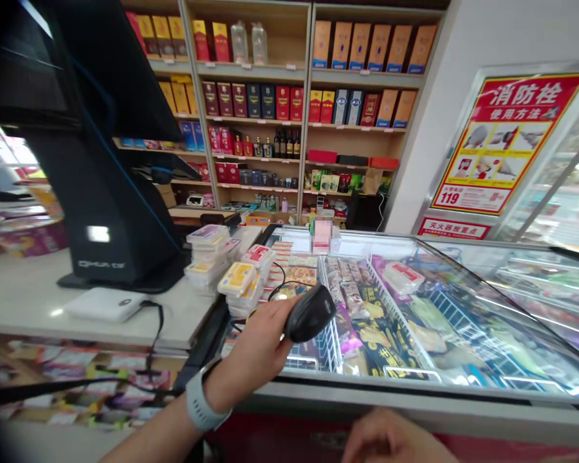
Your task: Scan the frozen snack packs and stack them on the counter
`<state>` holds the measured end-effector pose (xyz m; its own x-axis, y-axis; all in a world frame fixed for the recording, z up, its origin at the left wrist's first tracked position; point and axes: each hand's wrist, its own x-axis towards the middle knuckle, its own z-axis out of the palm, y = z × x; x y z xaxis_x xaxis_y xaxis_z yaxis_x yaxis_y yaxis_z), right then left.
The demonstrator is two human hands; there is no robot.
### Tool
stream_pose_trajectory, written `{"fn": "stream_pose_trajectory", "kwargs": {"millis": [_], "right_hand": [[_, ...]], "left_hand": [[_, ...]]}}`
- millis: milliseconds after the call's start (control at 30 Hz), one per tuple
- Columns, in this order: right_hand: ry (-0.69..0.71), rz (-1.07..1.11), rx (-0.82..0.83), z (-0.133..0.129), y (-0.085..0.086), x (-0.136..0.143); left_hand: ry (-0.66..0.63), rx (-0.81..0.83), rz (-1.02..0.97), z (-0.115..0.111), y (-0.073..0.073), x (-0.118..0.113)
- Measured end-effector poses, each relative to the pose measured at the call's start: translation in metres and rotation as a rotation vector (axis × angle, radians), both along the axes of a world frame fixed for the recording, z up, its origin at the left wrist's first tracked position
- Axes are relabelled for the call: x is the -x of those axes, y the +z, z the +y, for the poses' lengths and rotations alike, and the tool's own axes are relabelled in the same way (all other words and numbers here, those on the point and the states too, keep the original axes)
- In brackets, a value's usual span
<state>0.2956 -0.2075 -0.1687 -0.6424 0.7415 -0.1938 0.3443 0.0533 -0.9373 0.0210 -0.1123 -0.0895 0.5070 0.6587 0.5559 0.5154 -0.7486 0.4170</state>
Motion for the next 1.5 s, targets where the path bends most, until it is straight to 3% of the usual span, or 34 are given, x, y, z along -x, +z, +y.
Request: {"fn": "stream_pose_trajectory", "kwargs": {"millis": [33, 100, 133, 233, 333, 433, 500, 633, 700, 1000, 1267, 1433, 1500], "right_hand": [[-0.087, 0.044, -0.022, 0.013, 0.006, -0.006], [-0.488, 0.159, -0.166, 0.051, 0.020, -0.011], [-0.582, 0.151, -0.234, 0.075, 0.028, -0.008], [-0.607, 0.079, -0.396, 0.154, 0.050, 0.020], [-0.575, 0.013, -0.570, 0.228, 0.063, 0.068], [-0.581, -0.106, -0.713, 0.278, 0.068, 0.116], [-0.440, -0.163, -0.911, 0.297, 0.068, 0.139], [-0.144, -0.321, -1.104, 0.314, 0.059, 0.162], [-0.068, -0.394, -1.156, 0.316, 0.053, 0.164], [-0.060, -0.406, -1.377, 0.313, 0.050, 0.154], [-0.361, -0.209, -1.273, 0.300, 0.036, 0.134], [-0.809, -0.012, -0.877, 0.288, 0.028, 0.088], [-0.909, 0.047, -0.772, 0.280, 0.026, 0.065]], "left_hand": [[0.004, -0.004, -0.017, -0.004, -0.001, 0.004], [0.010, -0.013, -0.043, -0.010, -0.002, 0.012], [0.012, -0.019, -0.051, -0.011, -0.003, 0.015], [0.018, -0.049, -0.068, -0.012, -0.006, 0.019], [0.028, -0.050, -0.081, -0.010, -0.006, 0.019], [0.048, -0.035, -0.090, -0.009, -0.004, 0.020], [0.060, -0.023, -0.099, -0.008, -0.003, 0.022], [0.087, -0.007, -0.102, -0.004, -0.002, 0.026], [0.093, -0.012, -0.102, 0.000, -0.003, 0.027], [0.082, -0.028, -0.069, 0.017, -0.004, 0.017], [0.066, -0.015, -0.033, 0.029, 0.001, 0.002], [0.029, -0.051, -0.036, 0.044, 0.001, -0.011], [0.009, -0.055, -0.028, 0.051, 0.000, -0.017]]}}
